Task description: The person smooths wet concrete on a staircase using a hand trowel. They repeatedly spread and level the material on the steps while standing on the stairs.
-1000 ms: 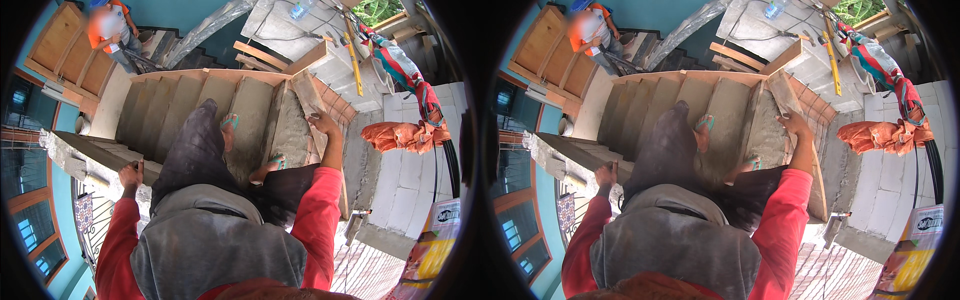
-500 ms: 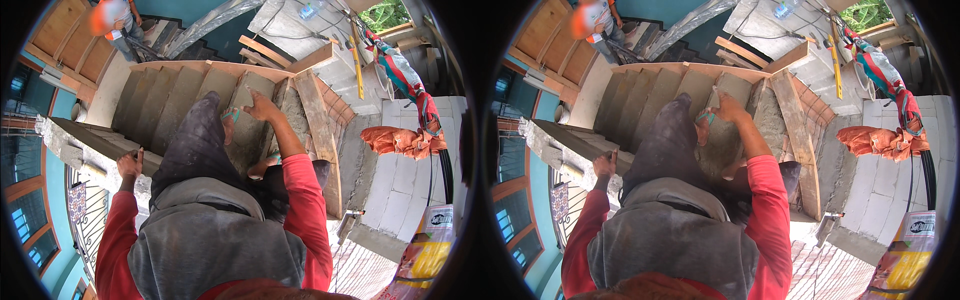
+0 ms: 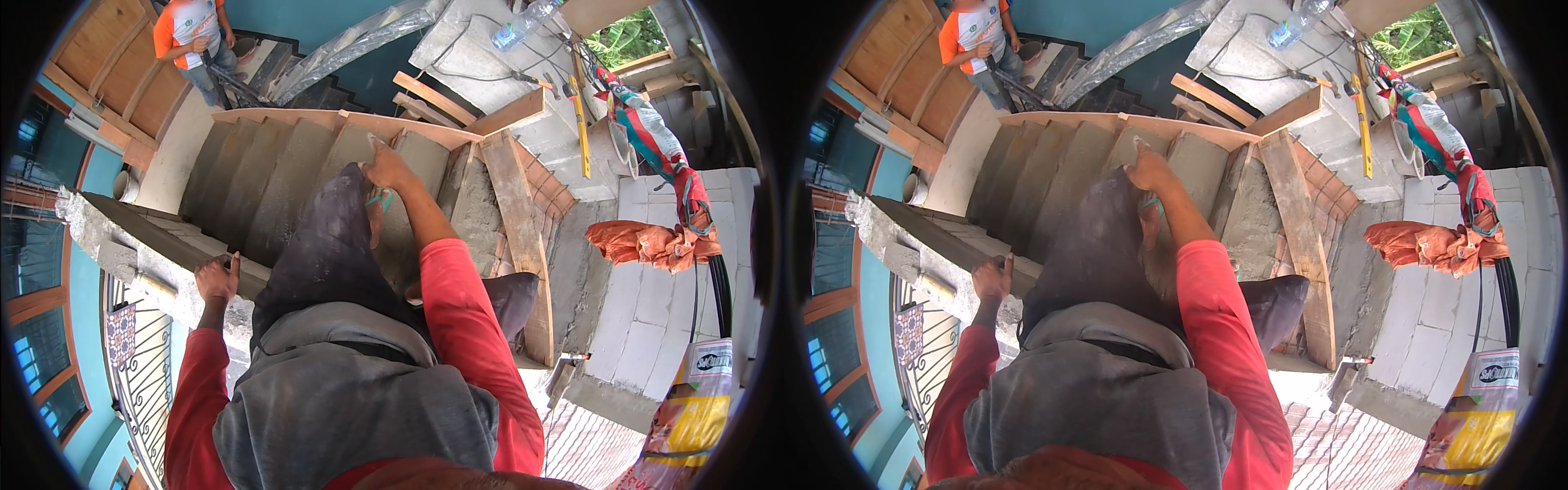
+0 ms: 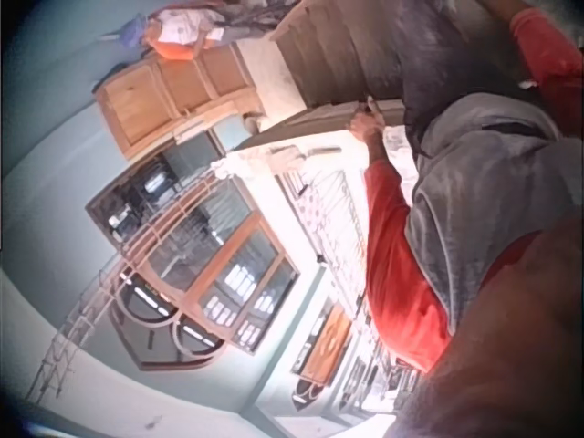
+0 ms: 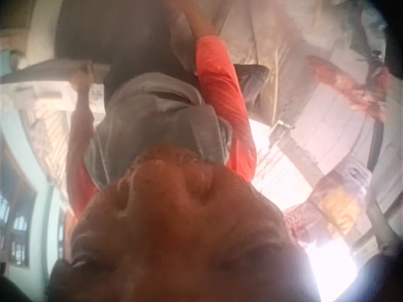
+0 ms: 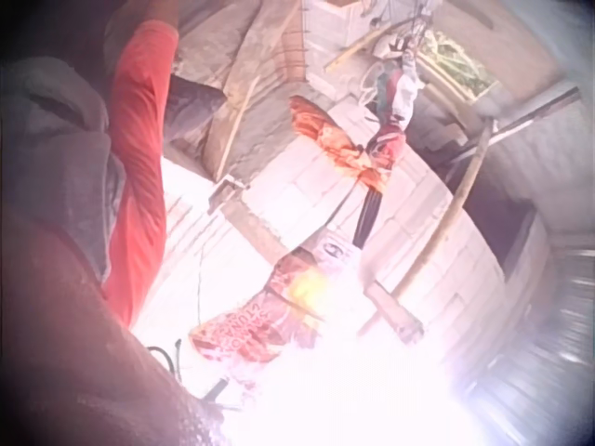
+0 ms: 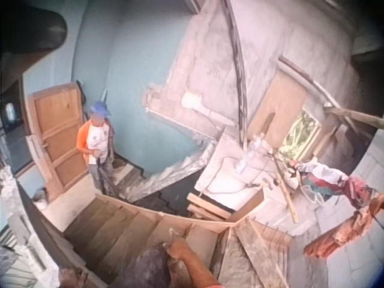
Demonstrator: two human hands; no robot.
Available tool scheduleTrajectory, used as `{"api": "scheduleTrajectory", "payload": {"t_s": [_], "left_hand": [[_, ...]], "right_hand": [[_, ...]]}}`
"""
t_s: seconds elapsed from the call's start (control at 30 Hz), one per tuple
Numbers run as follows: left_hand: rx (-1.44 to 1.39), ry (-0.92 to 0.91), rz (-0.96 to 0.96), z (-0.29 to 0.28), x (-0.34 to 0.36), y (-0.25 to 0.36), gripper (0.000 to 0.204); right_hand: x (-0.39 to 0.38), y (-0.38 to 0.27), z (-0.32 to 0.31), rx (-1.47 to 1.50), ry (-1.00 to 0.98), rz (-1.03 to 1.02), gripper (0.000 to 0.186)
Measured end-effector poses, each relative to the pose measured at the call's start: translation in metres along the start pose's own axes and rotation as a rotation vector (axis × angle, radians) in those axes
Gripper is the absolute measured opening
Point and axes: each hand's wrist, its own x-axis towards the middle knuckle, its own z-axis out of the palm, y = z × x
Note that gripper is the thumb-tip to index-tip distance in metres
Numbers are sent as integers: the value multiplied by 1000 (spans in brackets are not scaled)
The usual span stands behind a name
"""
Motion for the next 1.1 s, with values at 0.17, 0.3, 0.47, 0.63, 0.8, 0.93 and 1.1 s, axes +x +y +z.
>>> {"api": "scheduleTrajectory", "payload": {"t_s": [0.17,0.3,0.47,0.63,0.8,0.93,1.1], "left_hand": [[-51,-9,3,-17,-7,9,61],[-70,45,24,-7,-6,4,59],[-47,30,0,-5,-6,1,59],[-65,44,11,-9,-3,6,58],[-46,35,-6,-4,-5,1,56],[-43,47,-7,-4,-9,2,56],[-3,1,13,-5,-3,6,56]], "right_hand": [[8,7,-41,-80,120,-40,90],[16,-4,-91,-162,186,-52,92],[24,-46,-152,-130,293,-134,89],[35,-84,-227,-239,561,-306,86],[-23,-140,-284,-148,771,-375,75],[-105,-157,-267,426,749,-523,56],[-193,-161,-245,851,750,-846,40]]}}
